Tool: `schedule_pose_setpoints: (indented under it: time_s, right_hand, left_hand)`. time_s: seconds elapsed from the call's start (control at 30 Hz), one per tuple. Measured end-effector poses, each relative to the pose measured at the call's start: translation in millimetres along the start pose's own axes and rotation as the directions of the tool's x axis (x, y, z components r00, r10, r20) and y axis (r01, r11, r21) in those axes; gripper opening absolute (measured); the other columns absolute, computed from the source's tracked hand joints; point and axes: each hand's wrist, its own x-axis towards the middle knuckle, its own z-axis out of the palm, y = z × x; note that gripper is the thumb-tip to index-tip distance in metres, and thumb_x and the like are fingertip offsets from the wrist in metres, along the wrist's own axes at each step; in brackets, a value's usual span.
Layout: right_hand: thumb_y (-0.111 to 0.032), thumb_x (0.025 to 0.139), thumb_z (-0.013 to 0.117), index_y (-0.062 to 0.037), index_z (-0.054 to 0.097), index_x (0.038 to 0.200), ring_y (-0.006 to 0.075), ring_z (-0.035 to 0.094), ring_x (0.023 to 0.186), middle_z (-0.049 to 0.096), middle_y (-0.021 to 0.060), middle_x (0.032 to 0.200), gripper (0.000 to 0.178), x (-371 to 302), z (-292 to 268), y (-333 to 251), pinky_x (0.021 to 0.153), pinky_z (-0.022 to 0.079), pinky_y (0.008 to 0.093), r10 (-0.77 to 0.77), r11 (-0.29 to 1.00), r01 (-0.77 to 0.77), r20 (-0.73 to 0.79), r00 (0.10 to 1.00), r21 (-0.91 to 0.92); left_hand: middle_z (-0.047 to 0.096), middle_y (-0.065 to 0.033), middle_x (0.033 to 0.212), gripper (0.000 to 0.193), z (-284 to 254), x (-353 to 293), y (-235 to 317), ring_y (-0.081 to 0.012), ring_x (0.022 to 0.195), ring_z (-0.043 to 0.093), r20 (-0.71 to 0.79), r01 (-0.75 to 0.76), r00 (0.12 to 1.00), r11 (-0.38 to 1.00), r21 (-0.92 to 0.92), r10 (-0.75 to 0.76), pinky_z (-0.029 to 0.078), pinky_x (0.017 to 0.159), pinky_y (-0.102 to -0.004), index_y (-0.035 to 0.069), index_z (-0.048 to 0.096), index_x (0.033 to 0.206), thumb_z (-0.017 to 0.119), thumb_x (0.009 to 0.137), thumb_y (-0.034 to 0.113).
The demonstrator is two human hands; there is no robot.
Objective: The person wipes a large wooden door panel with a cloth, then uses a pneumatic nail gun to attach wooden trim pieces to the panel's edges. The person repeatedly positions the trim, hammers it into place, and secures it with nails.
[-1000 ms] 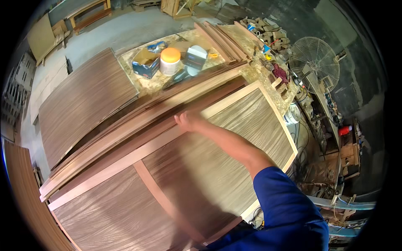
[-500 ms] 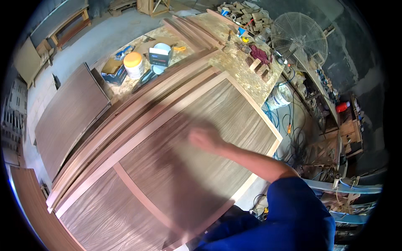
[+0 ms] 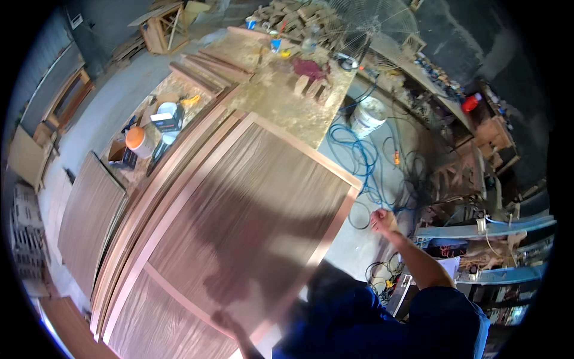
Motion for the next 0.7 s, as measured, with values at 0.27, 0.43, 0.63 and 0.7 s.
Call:
schedule_pose_setpoints:
  time_s: [0.27, 0.43, 0.63, 0.7]
  right_hand:
    - [-0.013, 0.099, 0.064, -0.0072, 0.07, 0.101, 0.0205, 0.071, 0.07, 0.073, 0.0127, 0.084, 0.008, 278.3, -47.9, -92.2, 0.064, 0.054, 0.0356, -0.271, 0.939, 0.29, 0.124, 0.955, -0.184]
    - [-0.028, 0.107, 0.06, -0.0097, 0.069, 0.118, 0.0322, 0.075, 0.092, 0.074, 0.0177, 0.098, 0.023, 556.7, -81.1, -107.1, 0.078, 0.058, 0.0454, -0.558, 0.532, 0.536, 0.205, 0.804, -0.655]
    - [-0.027, 0.104, 0.067, -0.011, 0.057, 0.145, 0.0398, 0.067, 0.119, 0.065, 0.0233, 0.134, 0.045, 886.5, -204.0, -221.7, 0.095, 0.056, 0.0454, -0.855, 0.161, 0.599, 0.193, 0.482, -0.785]
    - [-0.036, 0.102, 0.07, -0.011, 0.045, 0.156, 0.0448, 0.059, 0.129, 0.057, 0.0269, 0.145, 0.065, 928.6, -136.2, -258.8, 0.103, 0.053, 0.051, -0.772, 0.22, 0.517, 0.176, 0.611, -0.827]
  left_hand:
    - [0.068, -0.0068, 0.107, 0.017, 312.5, -8.6, 167.0, -0.0184, 0.096, 0.064, 0.326, -0.346, 0.906, 0.916, 0.201, 0.271, 0.052, 0.087, -0.0347, 0.006, 0.069, 0.109, 0.064, 0.095, -0.003]
    - [0.069, -0.0144, 0.125, 0.037, 561.3, -42.6, 217.9, -0.0366, 0.128, 0.058, 0.858, -0.837, 0.42, 0.492, 0.241, 0.295, 0.037, 0.12, -0.0537, 0.013, 0.072, 0.122, 0.072, 0.085, 0.015]
    - [0.062, -0.0127, 0.142, 0.034, 736.9, -15.2, 264.7, -0.0318, 0.147, 0.046, 0.94, -0.946, 0.31, 0.147, 0.29, 0.142, 0.022, 0.131, -0.0516, 0.012, 0.074, 0.123, 0.064, 0.092, 0.02]
    - [0.061, -0.0133, 0.145, 0.036, 720.2, 5.2, 252.1, -0.0313, 0.151, 0.042, 0.881, -0.882, 0.469, 0.084, 0.463, 0.068, 0.018, 0.133, -0.0518, 0.013, 0.074, 0.125, 0.062, 0.093, 0.022]
